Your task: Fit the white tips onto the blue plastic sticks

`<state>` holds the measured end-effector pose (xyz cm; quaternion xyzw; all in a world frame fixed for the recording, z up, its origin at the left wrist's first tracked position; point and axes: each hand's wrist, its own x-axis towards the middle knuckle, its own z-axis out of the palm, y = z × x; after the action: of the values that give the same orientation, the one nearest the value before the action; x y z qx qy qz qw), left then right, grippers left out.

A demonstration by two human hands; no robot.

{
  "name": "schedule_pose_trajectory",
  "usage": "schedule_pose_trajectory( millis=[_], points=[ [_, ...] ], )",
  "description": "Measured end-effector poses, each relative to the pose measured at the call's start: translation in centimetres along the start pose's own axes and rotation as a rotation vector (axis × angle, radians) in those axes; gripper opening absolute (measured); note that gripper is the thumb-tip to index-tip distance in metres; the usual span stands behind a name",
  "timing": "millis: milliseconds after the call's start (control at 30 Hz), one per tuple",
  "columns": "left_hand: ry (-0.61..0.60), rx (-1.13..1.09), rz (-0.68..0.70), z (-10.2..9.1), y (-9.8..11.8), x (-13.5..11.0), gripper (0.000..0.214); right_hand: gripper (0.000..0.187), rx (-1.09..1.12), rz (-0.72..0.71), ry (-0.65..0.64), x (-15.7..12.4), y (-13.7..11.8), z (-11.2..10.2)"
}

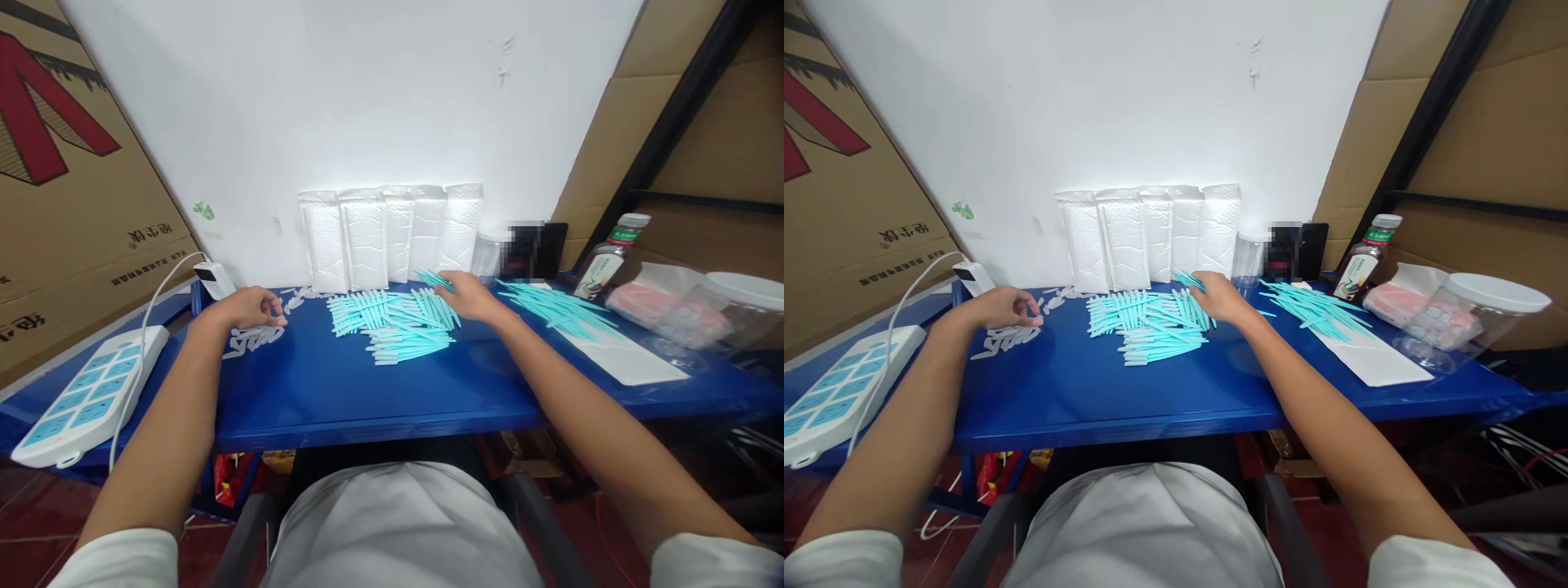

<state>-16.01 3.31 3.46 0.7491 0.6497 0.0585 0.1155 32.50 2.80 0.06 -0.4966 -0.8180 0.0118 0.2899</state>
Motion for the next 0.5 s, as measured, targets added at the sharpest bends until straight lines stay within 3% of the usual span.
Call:
schedule_pose_trajectory(
  millis=[167,333,500],
  points=[
    [-0.079,-0.007,-0.079,0.9,-0.4,0.5,0.060,0.020,0.041,-0.017,-0.057,-0.1,0.4,-0.1],
    [-0.204,-0.071,-0.024,0.7,-1.2,0.7,0.063,0.020,0.082,-0.010,-0.098,-0.3,0.0,-0.5],
    [-0.243,-0.109,-0.001,0.5,-0.6,0.3,0.061,0.022,0.080,0.008,-0.100,-0.4,-0.3,-0.7]
  ],
)
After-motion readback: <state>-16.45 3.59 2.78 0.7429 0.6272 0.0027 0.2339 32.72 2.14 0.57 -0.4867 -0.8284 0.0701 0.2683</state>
